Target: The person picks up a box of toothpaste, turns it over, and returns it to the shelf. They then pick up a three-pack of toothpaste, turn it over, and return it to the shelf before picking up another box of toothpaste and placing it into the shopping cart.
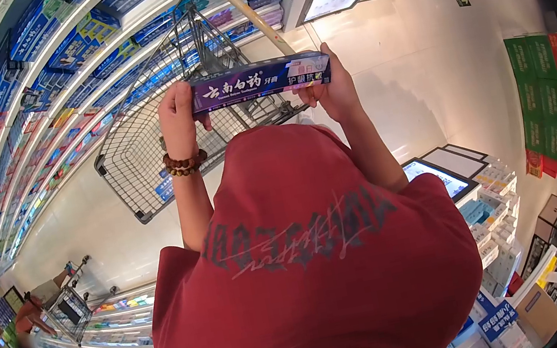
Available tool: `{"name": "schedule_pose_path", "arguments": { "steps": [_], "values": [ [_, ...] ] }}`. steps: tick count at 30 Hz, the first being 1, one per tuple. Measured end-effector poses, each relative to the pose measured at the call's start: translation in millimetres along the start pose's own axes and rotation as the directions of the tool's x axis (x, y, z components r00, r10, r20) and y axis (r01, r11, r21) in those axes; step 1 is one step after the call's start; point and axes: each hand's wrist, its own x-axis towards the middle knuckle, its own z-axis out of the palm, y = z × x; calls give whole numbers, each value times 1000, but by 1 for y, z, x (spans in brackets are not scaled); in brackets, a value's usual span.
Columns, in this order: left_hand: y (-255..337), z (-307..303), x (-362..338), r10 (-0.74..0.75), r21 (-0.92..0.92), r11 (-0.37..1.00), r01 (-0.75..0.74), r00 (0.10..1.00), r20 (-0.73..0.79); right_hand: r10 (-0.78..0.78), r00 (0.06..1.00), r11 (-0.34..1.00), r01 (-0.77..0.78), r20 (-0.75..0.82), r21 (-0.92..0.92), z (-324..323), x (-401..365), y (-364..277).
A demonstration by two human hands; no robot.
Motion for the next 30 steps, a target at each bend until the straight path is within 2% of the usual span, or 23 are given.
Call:
{"name": "schedule_pose_path", "arguments": {
  "steps": [2,3,6,7,9,10,12,13,16,22,30],
  "values": [
    [2,2,-4,-26,32,999,27,1000,-2,-72,995,997,73,71,-5,-1,-3,0],
    [0,-1,-4,-79,-10,997,80,995,61,-107,988,994,108,108,-8,2,-5,-3],
    [-3,-4,-7,-204,-158,957,245,951,234,-253,962,966,245,-105,-84,21,-9,-4],
    [1,-1,-10,-233,-226,927,300,931,281,-275,962,957,272,-8,-99,13,-10,-4],
    [5,2,-13,-271,-334,851,406,883,383,-326,945,925,316,-15,-209,11,-12,-5],
    [4,3,-15,-300,-334,836,436,872,386,-352,936,905,336,-18,-263,11,-14,-5],
    [4,5,-15,-355,-330,805,492,847,396,-321,947,924,320,29,-209,9,-19,-10],
    [-6,0,-14,-278,-297,841,452,833,479,-310,950,932,311,34,-188,8,-22,-12],
    [-8,5,-18,-285,-251,869,426,846,451,-304,952,937,304,29,-172,9,-29,-15],
    [-6,19,-18,-239,-45,965,259,935,260,-309,951,934,304,0,-186,6,-39,-20],
    [0,21,-15,-197,-107,965,240,931,307,-349,936,918,335,-32,-214,11,-49,-25]
  ]
}}
